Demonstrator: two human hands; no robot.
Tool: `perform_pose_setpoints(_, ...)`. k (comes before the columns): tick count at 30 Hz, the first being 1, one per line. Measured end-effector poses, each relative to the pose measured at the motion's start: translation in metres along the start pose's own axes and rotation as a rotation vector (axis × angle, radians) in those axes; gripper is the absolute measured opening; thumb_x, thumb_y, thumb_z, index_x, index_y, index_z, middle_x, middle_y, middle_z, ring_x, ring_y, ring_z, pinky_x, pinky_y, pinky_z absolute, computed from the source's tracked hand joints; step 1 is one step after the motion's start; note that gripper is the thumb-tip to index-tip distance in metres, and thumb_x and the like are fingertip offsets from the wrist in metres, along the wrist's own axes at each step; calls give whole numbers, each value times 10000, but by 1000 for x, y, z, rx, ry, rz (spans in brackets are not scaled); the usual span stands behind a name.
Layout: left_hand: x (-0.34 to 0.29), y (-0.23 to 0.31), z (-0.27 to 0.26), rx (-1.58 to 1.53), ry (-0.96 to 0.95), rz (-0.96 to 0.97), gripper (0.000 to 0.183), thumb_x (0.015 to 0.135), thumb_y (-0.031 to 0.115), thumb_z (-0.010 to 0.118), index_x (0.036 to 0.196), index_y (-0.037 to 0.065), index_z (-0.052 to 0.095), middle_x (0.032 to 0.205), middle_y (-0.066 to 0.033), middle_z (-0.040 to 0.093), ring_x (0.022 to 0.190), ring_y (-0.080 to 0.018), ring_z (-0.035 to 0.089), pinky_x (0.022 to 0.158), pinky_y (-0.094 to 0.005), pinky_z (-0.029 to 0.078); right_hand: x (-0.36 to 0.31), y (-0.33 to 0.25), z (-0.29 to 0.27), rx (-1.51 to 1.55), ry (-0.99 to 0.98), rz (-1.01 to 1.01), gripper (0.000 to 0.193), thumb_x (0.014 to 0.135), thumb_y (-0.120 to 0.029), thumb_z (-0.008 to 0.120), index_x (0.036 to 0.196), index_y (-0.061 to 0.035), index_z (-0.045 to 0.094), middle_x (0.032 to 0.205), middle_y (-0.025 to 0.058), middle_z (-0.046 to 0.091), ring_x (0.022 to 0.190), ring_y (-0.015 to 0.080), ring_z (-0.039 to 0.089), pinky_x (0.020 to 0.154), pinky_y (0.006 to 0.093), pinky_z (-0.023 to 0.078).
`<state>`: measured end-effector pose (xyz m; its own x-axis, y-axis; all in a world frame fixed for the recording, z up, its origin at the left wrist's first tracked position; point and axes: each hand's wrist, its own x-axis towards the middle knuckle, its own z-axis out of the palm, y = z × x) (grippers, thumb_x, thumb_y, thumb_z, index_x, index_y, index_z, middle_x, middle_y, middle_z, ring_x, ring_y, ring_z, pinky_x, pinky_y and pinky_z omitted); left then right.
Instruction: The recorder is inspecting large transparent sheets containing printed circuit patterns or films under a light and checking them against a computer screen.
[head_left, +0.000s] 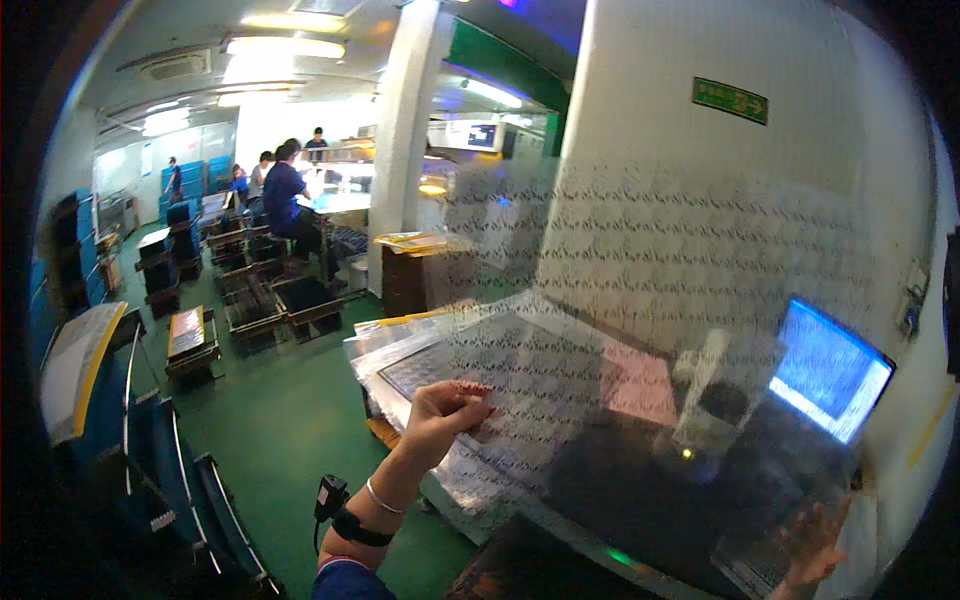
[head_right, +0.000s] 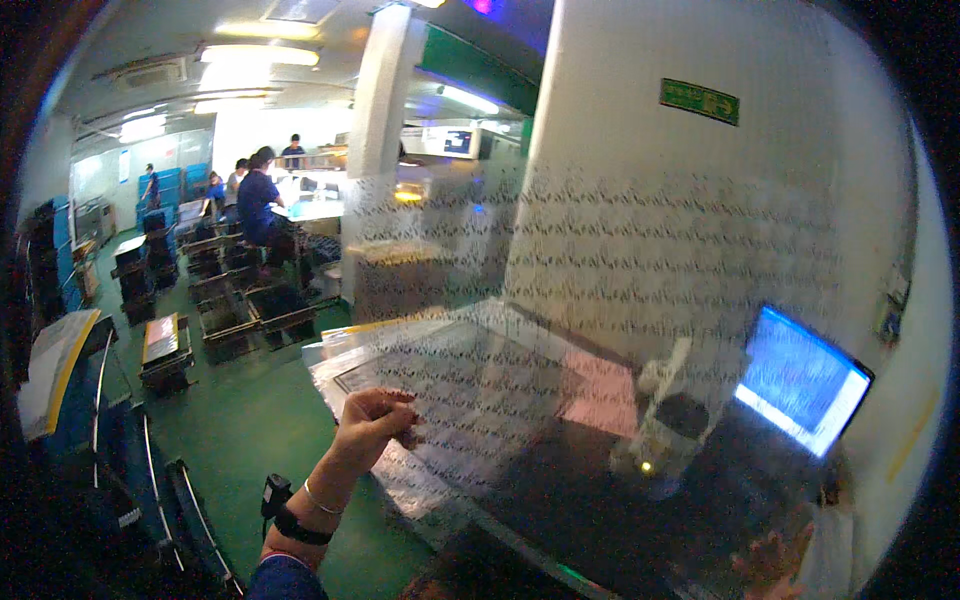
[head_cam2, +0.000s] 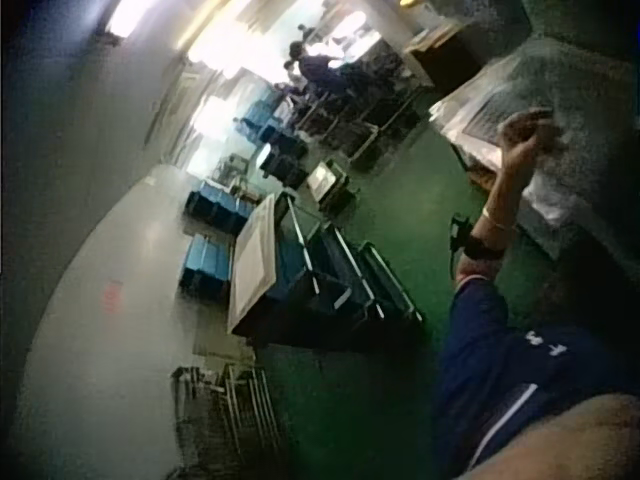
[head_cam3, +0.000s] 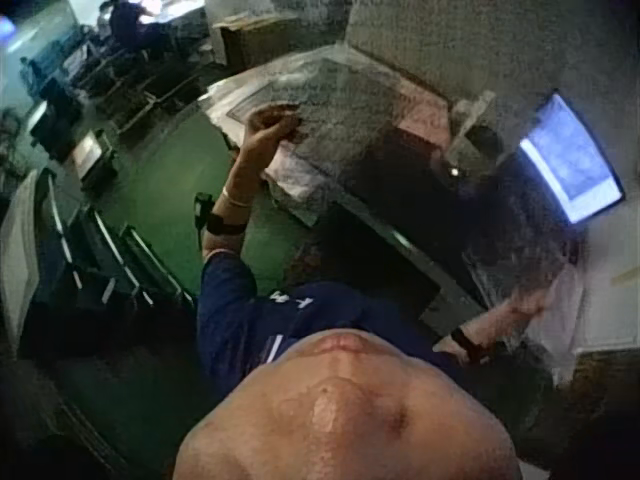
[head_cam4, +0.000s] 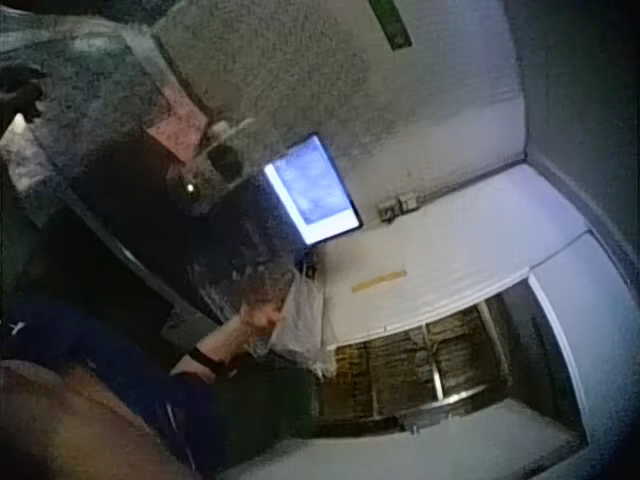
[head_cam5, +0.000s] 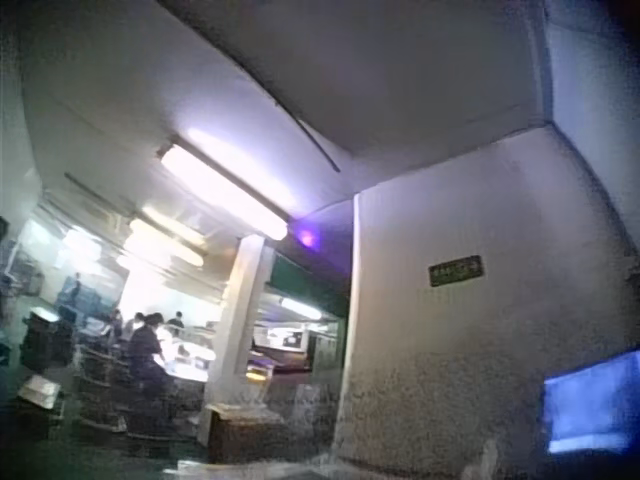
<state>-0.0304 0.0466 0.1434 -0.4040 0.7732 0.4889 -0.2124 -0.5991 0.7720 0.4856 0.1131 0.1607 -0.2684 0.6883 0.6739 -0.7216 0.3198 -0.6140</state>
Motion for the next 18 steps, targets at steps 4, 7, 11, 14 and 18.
perform_pose_setpoints(4, -27, -3, -28, 123, -32, -21, 141, 758, -7, 598, 867, -95, 576, 750, -179, 632, 567, -228, 629, 532, -323, 542, -4, -18, -35, 161, -207, 148, 705, 844, -216, 551, 1351, 18, 121, 1345, 271, 236, 1254, 327, 269, 1052, 418, 175)
perform_pose_setpoints(7, -46, 4, -31, 136, -22, -118, 166, 755, -24, 592, 901, -103, 582, 776, -194, 633, 593, -238, 634, 557, -322, 545, 6, -10, -33, -490, 129, 361, 657, 783, -226, 631, 1318, -77, 278, 1100, 163, 527, 858, 236, 594, 607, 402, 543)
perform_pose_setpoints(11, -55, 4, -35, 155, -83, -139, 185, 748, -40, 593, 916, -115, 571, 786, -199, 631, 663, -241, 637, 570, -331, 548, 20, 16, -32, -683, 279, 350, 460, 759, -220, 658, 1105, -34, 418, 871, 108, 597, 616, 196, 598, 473, 361, 528)
perform_pose_setpoints(14, -53, 11, -37, 200, -62, -244, 191, 783, -2, 568, 946, -102, 566, 804, -193, 633, 679, -225, 637, 570, -316, 542, 34, 22, -22, -820, 200, 444, 303, 771, -222, 648, 920, -28, 470, 769, 79, 590, 529, 179, 581, 450, 321, 518)
perform_pose_setpoints(18, -43, 11, -48, 294, -11, -285, 294, 882, 174, 476, 1029, -72, 538, 831, -184, 634, 650, -206, 636, 552, -294, 530, 50, 50, -18, -1049, 232, 386, 244, 813, -254, 599, 766, -43, 487, 592, 57, 548, 415, 137, 531, 323, 254, 442)
